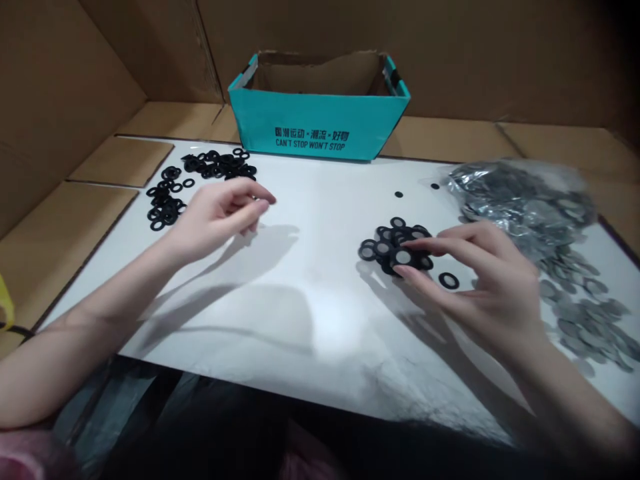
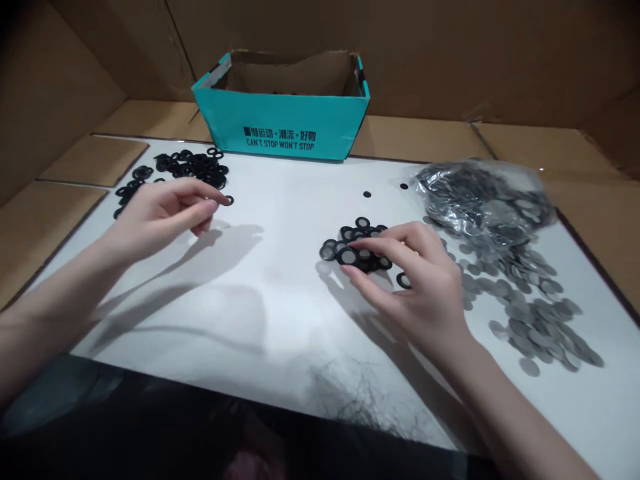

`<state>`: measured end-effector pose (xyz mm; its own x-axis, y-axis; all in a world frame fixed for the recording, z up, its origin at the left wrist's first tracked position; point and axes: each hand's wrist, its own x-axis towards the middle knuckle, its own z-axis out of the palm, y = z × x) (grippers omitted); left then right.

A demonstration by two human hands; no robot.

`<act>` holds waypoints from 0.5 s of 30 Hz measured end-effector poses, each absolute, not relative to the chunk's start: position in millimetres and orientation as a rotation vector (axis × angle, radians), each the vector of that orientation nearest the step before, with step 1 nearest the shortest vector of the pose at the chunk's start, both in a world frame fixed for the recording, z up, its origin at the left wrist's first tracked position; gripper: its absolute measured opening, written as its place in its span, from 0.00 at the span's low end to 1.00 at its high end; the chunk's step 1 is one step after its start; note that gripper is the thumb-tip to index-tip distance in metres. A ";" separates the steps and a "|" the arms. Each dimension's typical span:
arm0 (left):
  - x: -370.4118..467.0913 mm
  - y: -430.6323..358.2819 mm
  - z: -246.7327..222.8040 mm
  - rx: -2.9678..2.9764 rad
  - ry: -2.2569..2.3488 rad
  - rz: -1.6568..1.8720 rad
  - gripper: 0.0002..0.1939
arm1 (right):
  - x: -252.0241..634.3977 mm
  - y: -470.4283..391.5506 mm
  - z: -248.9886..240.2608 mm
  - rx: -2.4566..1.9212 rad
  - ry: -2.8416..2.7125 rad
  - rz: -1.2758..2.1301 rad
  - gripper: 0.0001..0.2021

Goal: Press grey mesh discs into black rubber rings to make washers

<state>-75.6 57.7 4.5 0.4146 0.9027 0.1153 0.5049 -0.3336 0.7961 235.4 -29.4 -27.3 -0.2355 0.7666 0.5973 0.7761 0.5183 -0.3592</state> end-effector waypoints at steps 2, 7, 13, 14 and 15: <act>-90.9 70.3 3.9 2.037 1.301 0.787 0.10 | 246.1 -26.3 -34.7 -1.269 -2.052 -0.138 0.10; -118.9 88.3 0.7 2.109 1.525 0.779 0.14 | 257.9 -20.0 -43.8 -1.289 -2.131 -0.229 0.09; -137.1 94.4 1.3 2.315 1.755 0.363 0.19 | 257.7 -18.5 -44.8 -1.319 -2.180 -0.184 0.12; -139.1 95.0 0.8 2.338 1.764 0.336 0.20 | 257.4 -19.0 -45.3 -1.329 -2.187 -0.194 0.13; -140.6 95.4 0.2 2.351 1.760 0.315 0.20 | 257.1 -19.7 -46.0 -1.339 -2.190 -0.207 0.13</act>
